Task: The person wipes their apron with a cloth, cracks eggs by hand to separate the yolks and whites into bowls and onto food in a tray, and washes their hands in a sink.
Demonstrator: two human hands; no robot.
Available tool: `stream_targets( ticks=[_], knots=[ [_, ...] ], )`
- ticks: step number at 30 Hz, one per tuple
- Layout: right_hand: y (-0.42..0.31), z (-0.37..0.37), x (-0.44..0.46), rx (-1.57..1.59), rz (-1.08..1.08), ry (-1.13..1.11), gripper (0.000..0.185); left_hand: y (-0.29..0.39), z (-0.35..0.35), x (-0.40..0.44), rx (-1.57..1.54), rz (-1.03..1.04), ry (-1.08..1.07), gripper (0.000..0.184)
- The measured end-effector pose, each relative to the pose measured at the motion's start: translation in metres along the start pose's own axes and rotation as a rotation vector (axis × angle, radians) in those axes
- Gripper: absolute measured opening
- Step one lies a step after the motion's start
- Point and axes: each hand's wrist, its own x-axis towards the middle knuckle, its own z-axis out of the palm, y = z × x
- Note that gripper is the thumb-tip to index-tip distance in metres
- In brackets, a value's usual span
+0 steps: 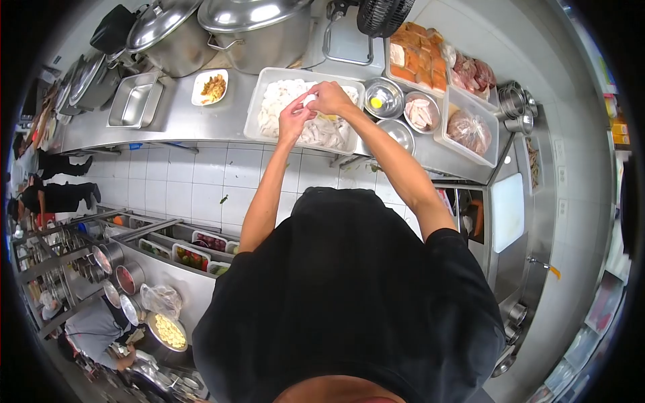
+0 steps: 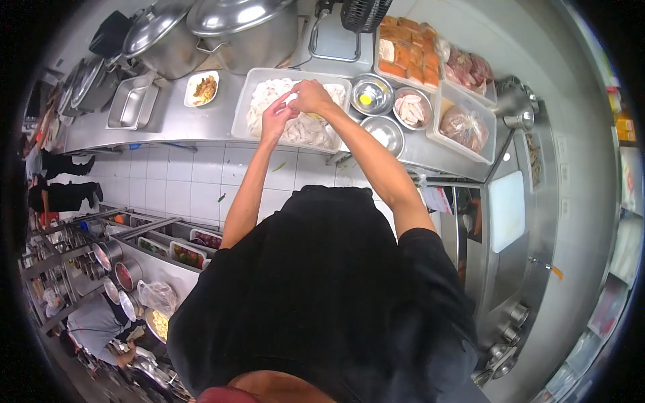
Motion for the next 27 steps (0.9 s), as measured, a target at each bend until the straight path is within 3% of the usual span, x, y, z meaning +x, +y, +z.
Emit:
stream_targets(
  ticks=[6,8,15,21,26,27],
  knots=[
    [0.005,0.003,0.016,-0.055,-0.034,-0.058,0.042,-0.008,-0.005,0.004,-0.149,-0.066,-0.008,0.041],
    [0.008,-0.003,0.024,0.022,0.016,-0.183,0.039,-0.012,-0.007,0.007,-0.18,-0.088,0.015,0.041],
    [0.027,-0.018,0.032,0.586,0.268,-0.308,0.031,-0.02,-0.017,0.016,-0.362,-0.145,-0.045,0.045],
    [0.062,-0.029,0.019,0.882,0.375,-0.135,0.032,-0.031,-0.022,0.018,-0.431,-0.137,-0.081,0.045],
    [0.094,-0.07,-0.108,1.224,0.23,0.072,0.035,-0.033,-0.029,0.025,-0.286,-0.186,-0.083,0.048],
    [0.105,-0.071,-0.146,1.331,0.286,0.151,0.036,-0.031,-0.03,0.026,-0.31,-0.205,-0.084,0.049]
  ],
)
